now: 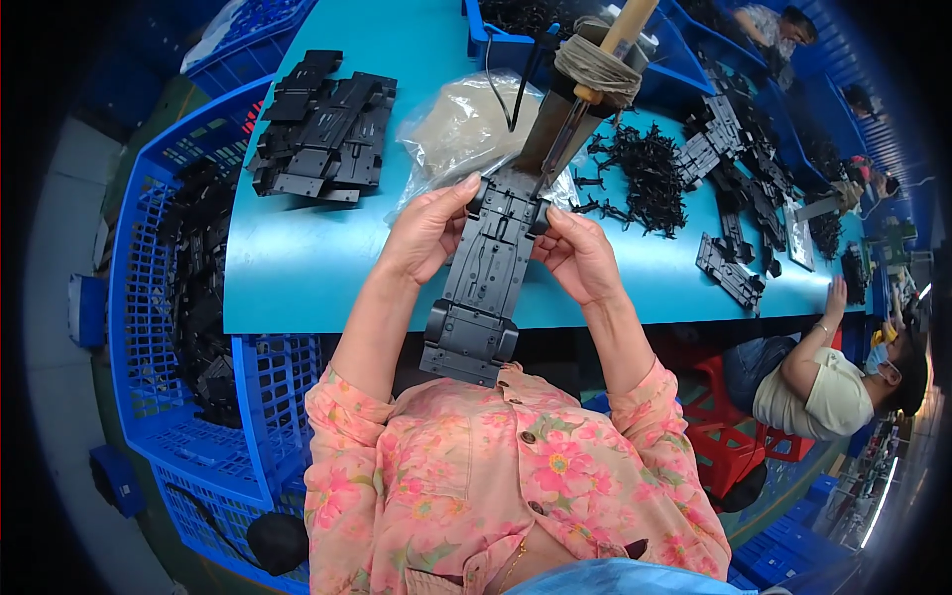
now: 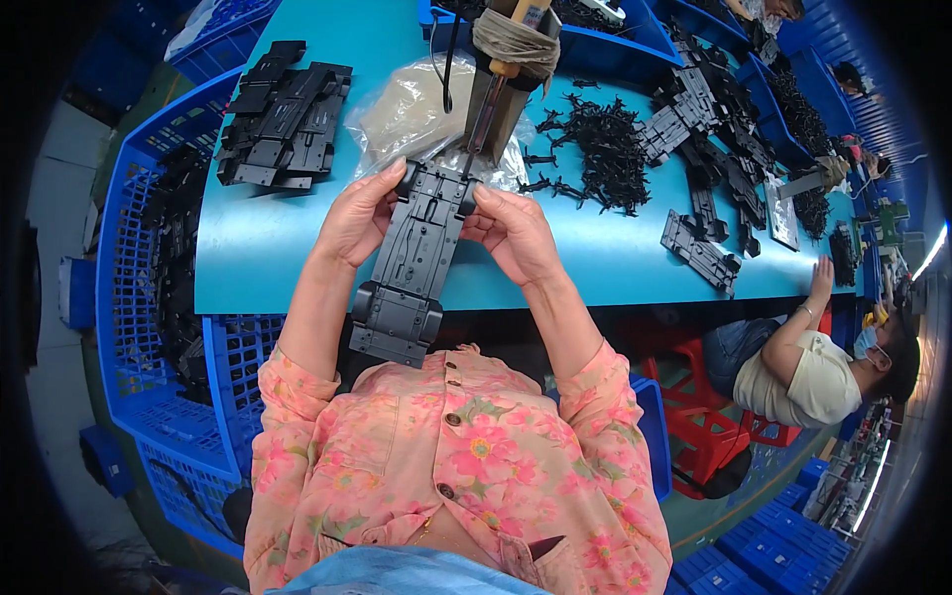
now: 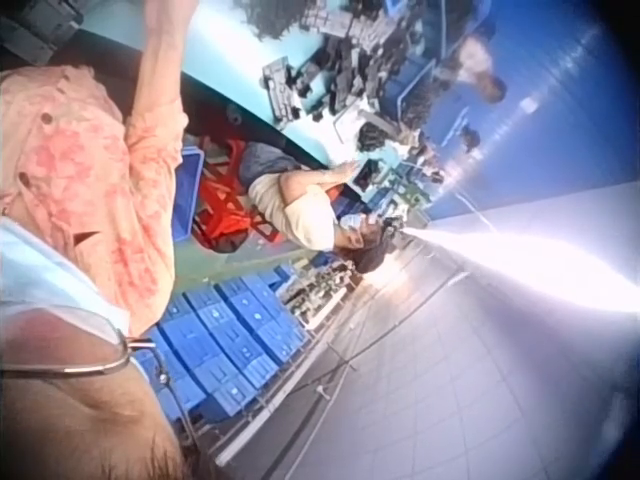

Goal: The recorder is assembling small black plastic components onto a larger base part at a factory workbench.

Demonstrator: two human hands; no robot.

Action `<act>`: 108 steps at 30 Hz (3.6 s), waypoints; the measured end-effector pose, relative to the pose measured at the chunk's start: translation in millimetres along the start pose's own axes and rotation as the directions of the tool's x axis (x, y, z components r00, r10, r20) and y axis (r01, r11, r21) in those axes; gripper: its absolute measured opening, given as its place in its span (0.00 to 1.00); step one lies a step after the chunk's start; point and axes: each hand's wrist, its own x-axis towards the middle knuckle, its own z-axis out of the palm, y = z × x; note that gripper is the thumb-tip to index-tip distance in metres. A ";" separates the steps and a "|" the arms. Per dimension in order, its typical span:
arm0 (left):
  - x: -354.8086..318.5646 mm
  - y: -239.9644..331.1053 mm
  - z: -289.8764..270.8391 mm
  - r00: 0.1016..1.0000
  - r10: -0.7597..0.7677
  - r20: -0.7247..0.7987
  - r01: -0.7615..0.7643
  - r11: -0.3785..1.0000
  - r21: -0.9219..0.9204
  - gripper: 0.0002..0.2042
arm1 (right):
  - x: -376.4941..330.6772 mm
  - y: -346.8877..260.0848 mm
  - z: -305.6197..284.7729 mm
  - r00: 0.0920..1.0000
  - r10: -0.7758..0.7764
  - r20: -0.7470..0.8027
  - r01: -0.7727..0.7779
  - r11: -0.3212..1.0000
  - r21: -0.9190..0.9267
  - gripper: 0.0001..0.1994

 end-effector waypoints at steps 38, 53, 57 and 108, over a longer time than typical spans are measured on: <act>5.7 -10.4 -5.3 0.993 -0.096 0.068 0.096 0.995 0.000 0.11 | -4.3 -1.1 5.1 0.995 -0.003 -0.101 -0.001 0.999 -0.039 0.09; 24.4 -23.7 12.2 0.982 -0.127 0.139 0.126 0.992 0.013 0.12 | -11.2 -8.9 -22.8 0.983 -0.086 -0.160 0.079 0.996 -0.049 0.10; 28.9 -25.1 11.6 0.983 -0.127 0.136 0.125 0.992 0.017 0.12 | -10.4 -10.8 -19.8 0.977 -0.091 -0.193 0.087 0.996 -0.027 0.09; 42.9 -22.5 17.2 0.984 -0.072 0.164 0.072 0.997 0.007 0.12 | -5.5 -20.2 -16.8 0.971 -0.202 -0.124 0.195 0.978 -0.072 0.11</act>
